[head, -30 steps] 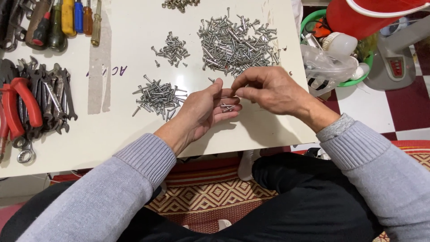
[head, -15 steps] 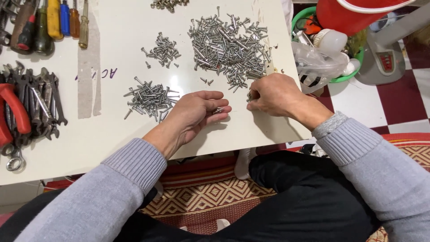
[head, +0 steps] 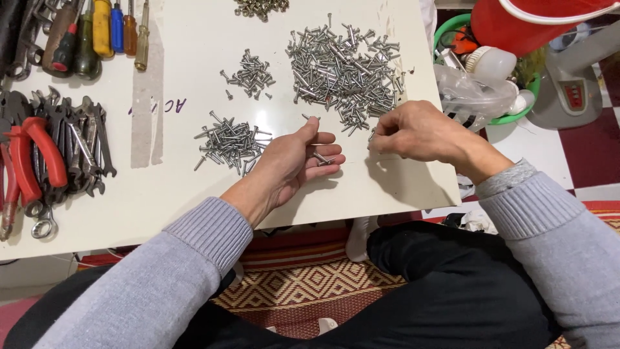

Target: Sorting various types and sizes of screws from a large pile into smaller organized groups on a workbench.

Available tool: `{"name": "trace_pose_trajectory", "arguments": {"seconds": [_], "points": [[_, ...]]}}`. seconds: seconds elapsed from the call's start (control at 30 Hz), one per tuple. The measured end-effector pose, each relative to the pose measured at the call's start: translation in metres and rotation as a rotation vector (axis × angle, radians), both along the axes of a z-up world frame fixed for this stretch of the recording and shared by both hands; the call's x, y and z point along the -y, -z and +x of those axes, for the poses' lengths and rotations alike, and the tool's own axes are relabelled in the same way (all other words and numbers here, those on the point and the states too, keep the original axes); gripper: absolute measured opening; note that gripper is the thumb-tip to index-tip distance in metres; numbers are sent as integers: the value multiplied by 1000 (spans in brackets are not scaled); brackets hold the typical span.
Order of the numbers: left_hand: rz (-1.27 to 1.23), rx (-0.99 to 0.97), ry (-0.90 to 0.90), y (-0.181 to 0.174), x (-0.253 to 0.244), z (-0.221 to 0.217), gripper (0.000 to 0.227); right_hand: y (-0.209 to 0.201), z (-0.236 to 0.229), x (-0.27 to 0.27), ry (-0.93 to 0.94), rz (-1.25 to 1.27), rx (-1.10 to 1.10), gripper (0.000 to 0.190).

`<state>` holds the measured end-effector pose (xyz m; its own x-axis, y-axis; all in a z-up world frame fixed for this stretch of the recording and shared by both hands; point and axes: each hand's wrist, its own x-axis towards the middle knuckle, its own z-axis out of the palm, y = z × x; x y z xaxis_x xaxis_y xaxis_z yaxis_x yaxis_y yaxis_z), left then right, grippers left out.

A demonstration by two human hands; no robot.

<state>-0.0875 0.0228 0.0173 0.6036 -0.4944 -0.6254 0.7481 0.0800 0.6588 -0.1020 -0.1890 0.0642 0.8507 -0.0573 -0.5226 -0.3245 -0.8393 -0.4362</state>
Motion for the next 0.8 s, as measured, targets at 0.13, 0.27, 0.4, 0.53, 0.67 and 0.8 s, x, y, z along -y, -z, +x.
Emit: {"name": "trace_pose_trajectory", "arguments": {"seconds": [0.13, 0.27, 0.4, 0.53, 0.67, 0.8], "points": [[-4, 2, 29, -3, 2, -3, 67, -12, -4, -21, 32, 180, 9, 22], [-31, -7, 34, 1, 4, -3, 65, -6, -3, -22, 83, 381, 97, 19], [-4, -19, 46, 5, 4, -2, 55, 5, 2, -3, 120, 316, 214, 14], [2, -31, 52, 5, 4, -1, 53, 21, 7, 20, 60, 128, 223, 13], [-8, -24, 40, 10, 4, 0, 48, 26, 8, 32, -93, -77, 203, 15], [-6, -9, 38, 10, 5, -2, 39, 19, 5, 25, -149, -114, 159, 21]]}}
